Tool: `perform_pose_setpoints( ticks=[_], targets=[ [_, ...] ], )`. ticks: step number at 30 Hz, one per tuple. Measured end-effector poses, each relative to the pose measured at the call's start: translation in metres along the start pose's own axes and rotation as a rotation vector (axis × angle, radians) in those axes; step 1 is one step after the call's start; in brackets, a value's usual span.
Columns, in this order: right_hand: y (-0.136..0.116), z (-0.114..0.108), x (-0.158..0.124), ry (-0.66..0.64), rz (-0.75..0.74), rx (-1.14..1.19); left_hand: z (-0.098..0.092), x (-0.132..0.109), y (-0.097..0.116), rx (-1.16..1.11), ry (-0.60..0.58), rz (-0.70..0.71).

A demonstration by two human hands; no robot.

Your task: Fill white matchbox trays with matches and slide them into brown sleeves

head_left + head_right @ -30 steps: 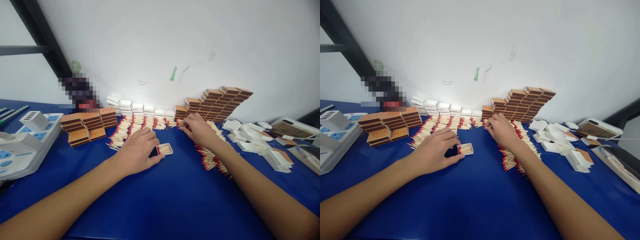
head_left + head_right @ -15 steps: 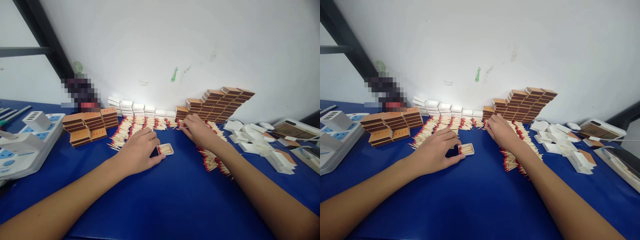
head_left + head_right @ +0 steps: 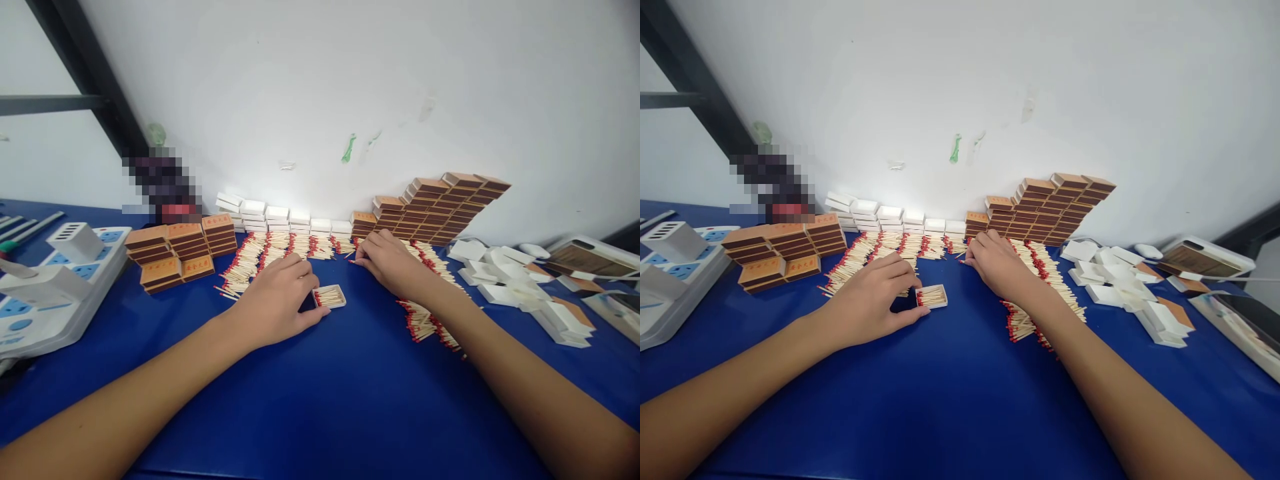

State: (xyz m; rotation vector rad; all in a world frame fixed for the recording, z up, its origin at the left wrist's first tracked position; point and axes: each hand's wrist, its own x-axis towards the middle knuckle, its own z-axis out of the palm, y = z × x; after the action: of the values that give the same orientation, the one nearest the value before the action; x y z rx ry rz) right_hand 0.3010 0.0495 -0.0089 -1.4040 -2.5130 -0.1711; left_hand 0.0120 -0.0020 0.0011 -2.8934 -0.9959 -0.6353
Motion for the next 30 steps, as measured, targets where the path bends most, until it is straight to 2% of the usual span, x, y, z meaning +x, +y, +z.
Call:
perform_pose_setpoints(
  ticks=[3, 7, 11, 14, 17, 21, 23, 26, 28, 30],
  targets=[
    [-0.018, -0.014, -0.003, 0.040, -0.030, 0.056, 0.000, 0.000, 0.000, 0.003, 0.005, -0.002],
    [-0.055, -0.030, -0.012, 0.050, -0.151, 0.171, 0.001, -0.001, 0.001, 0.006, 0.014, -0.008],
    [-0.085, -0.028, -0.020, 0.026, -0.250, 0.107, 0.001, 0.000, 0.001, 0.008, 0.024, -0.008],
    [-0.092, -0.022, -0.020, 0.011, -0.247, 0.092, -0.001, 0.000, 0.001, -0.008, 0.029, -0.005],
    [-0.083, -0.029, -0.020, 0.053, -0.226, 0.151, -0.002, -0.001, 0.001, -0.024, 0.033, 0.001],
    [-0.049, -0.066, -0.033, 0.114, -0.093, 0.241, -0.001, 0.000, 0.001, -0.038, 0.043, 0.014],
    [-0.029, -0.088, -0.050, 0.044, 0.049, 0.268, -0.001, 0.000, 0.001, -0.051, 0.049, 0.022],
    [-0.009, -0.107, -0.085, -0.129, 0.144, 0.289, -0.002, 0.000, 0.003, -0.080, 0.059, 0.035],
    [-0.005, -0.106, -0.108, -0.222, 0.166, 0.327, -0.002, 0.000, 0.006, -0.105, 0.057, 0.047],
    [-0.008, -0.097, -0.125, -0.249, 0.178, 0.365, -0.002, -0.001, 0.010, -0.128, 0.052, 0.062]
  ],
)
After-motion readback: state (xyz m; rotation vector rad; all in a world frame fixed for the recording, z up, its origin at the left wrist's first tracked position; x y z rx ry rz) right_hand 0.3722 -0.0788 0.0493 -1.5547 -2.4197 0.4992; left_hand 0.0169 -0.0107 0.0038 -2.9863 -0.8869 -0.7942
